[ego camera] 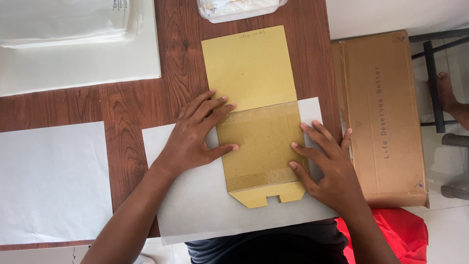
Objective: The person aligns a white sheet of paper onto a yellow cardboard template on a wooden table. They smooth the paper down with their hands, then use a wooden stick to apply a white adhesive from a plastic container onto the paper's edge. Finally, they fold the paper over the edge of the cardboard and press it down to secure it.
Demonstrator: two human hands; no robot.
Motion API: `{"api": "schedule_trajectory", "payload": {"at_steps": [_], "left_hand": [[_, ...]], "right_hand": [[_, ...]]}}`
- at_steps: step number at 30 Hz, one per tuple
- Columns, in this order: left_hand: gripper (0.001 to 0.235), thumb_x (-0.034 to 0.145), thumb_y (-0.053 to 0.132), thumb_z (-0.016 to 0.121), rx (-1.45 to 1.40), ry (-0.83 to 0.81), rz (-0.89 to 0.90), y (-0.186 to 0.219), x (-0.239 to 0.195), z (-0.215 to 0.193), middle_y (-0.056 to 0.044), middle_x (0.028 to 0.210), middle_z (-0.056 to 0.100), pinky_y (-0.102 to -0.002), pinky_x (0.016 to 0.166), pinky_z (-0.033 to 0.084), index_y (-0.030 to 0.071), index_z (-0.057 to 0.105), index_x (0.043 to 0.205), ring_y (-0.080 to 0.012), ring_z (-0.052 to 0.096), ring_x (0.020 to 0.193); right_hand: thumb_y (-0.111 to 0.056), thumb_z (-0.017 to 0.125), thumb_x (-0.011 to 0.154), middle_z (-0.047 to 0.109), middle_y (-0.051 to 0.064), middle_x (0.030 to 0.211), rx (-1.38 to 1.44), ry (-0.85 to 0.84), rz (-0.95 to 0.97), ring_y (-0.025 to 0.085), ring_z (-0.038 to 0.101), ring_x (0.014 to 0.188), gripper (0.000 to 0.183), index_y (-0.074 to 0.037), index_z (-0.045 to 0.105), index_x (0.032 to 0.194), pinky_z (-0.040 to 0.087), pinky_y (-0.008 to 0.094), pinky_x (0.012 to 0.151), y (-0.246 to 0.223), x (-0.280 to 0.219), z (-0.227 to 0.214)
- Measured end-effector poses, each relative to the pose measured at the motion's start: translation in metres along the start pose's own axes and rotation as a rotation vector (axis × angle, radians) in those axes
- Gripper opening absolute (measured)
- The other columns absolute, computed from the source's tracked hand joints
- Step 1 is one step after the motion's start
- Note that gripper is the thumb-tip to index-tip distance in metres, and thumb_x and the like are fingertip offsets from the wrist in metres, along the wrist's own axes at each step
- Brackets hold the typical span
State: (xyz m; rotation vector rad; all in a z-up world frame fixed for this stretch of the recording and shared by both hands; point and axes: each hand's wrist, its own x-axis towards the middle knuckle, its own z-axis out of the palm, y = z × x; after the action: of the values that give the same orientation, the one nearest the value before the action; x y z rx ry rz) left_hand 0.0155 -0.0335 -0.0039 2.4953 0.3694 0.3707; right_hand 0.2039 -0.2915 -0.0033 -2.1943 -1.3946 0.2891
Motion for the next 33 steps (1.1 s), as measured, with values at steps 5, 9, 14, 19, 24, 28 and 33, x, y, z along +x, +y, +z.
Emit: {"api": "schedule_trajectory", "payload": {"at_steps": [5,9,14,19,24,28,33], "left_hand": [[0.081,0.071,0.040,0.092,0.009,-0.010,0.005,0.001,0.000,-0.001,-0.013,0.143,0.059,-0.065,0.117,0.035,0.015,0.062,0.142,-0.0449,0.042,0.144],[0.084,0.069,0.040,0.094,0.007,-0.014,-0.008,0.002,0.001,-0.001,-0.012,0.143,0.059,-0.063,0.118,0.034,0.016,0.061,0.143,-0.0436,0.042,0.144],[0.089,0.067,0.043,0.095,0.012,0.004,-0.003,0.000,0.000,0.001,-0.011,0.144,0.060,-0.061,0.118,0.034,0.016,0.060,0.145,-0.0421,0.043,0.144],[0.088,0.067,0.045,0.095,0.038,0.020,0.008,0.000,0.000,0.003,-0.010,0.145,0.061,-0.058,0.118,0.035,0.017,0.062,0.143,-0.0407,0.045,0.144],[0.086,0.067,0.049,0.094,0.055,0.034,0.032,0.000,0.000,0.003,-0.010,0.144,0.063,-0.057,0.117,0.037,0.018,0.064,0.141,-0.0409,0.046,0.143],[0.087,0.065,0.051,0.094,0.056,0.021,0.042,0.003,0.000,0.000,-0.010,0.145,0.062,-0.059,0.117,0.036,0.019,0.064,0.140,-0.0420,0.045,0.144],[0.094,0.060,0.059,0.093,0.008,-0.078,0.046,0.005,0.001,-0.008,-0.010,0.150,0.058,-0.062,0.119,0.028,0.019,0.064,0.140,-0.0459,0.038,0.147]], "right_hand": [[-0.029,0.075,0.087,0.061,0.008,0.146,0.002,-0.015,-0.006,0.036,0.045,0.147,0.029,-0.021,0.077,0.115,0.000,0.068,0.126,0.000,0.000,0.000],[-0.030,0.073,0.089,0.058,0.006,0.149,-0.019,-0.018,-0.017,0.034,0.043,0.149,0.031,-0.023,0.074,0.119,-0.001,0.065,0.126,0.002,-0.001,0.001],[-0.030,0.064,0.094,0.057,0.000,0.152,-0.070,-0.047,-0.063,0.034,0.039,0.151,0.038,-0.031,0.069,0.132,-0.001,0.068,0.124,0.000,0.000,-0.001],[-0.027,0.064,0.094,0.059,0.001,0.150,-0.050,-0.040,-0.045,0.034,0.040,0.150,0.036,-0.030,0.072,0.129,0.001,0.068,0.125,0.001,0.001,-0.001],[-0.022,0.063,0.093,0.059,-0.001,0.150,-0.047,-0.038,-0.050,0.034,0.040,0.150,0.038,-0.030,0.071,0.129,-0.001,0.065,0.126,0.003,0.000,-0.001],[-0.015,0.060,0.094,0.059,-0.001,0.150,-0.036,-0.045,-0.042,0.033,0.040,0.150,0.040,-0.030,0.071,0.129,-0.001,0.065,0.126,0.003,0.000,-0.001],[-0.012,0.060,0.094,0.059,0.001,0.149,-0.009,-0.054,-0.028,0.034,0.039,0.150,0.040,-0.029,0.072,0.128,-0.001,0.064,0.126,0.004,0.000,-0.001]]}}
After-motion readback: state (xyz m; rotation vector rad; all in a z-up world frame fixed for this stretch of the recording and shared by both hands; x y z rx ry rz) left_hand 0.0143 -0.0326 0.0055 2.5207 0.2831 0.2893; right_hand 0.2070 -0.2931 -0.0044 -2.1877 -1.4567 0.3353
